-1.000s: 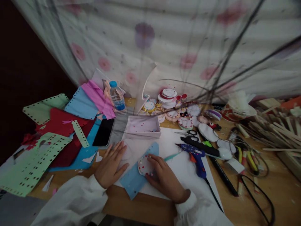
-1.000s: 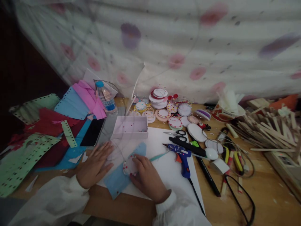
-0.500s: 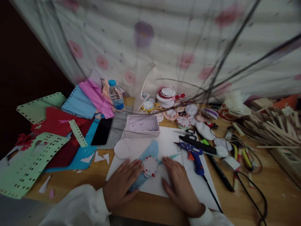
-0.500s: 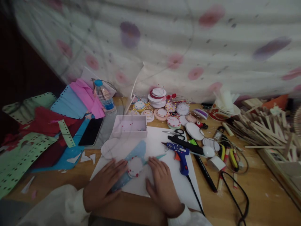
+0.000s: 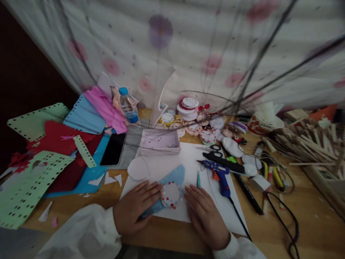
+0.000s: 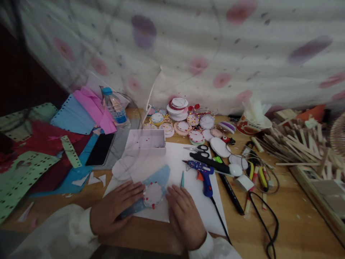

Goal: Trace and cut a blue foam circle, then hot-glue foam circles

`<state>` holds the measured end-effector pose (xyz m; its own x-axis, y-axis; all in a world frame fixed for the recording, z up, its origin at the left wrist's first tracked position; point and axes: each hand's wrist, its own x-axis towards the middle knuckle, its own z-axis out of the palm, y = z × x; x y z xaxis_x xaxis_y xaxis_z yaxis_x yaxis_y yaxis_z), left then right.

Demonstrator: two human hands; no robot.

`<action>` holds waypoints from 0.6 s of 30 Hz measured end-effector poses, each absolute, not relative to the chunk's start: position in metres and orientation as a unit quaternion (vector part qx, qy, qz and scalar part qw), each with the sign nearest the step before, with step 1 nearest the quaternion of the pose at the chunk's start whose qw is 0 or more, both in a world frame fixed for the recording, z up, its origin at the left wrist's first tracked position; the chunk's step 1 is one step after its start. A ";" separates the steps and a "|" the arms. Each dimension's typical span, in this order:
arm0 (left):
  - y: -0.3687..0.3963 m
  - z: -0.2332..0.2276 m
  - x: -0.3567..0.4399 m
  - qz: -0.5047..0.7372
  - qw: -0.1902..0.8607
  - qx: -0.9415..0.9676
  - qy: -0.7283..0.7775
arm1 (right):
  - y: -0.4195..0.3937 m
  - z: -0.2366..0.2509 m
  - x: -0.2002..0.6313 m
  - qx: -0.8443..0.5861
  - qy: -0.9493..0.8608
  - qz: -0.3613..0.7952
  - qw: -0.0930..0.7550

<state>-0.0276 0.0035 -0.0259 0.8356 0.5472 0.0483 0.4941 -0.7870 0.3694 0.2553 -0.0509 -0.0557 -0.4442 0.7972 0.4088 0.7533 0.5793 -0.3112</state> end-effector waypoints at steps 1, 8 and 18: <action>0.006 -0.024 -0.028 0.075 0.176 0.942 0.275 | -0.051 -0.056 0.252 -0.452 -0.856 0.044 0.247; 0.017 -0.023 -0.029 0.049 0.146 0.942 0.297 | -0.055 -0.059 0.239 -0.485 -0.856 0.042 0.173; -0.004 -0.047 -0.010 0.114 0.076 0.909 0.393 | -0.057 -0.060 0.237 -0.497 -0.850 0.030 0.172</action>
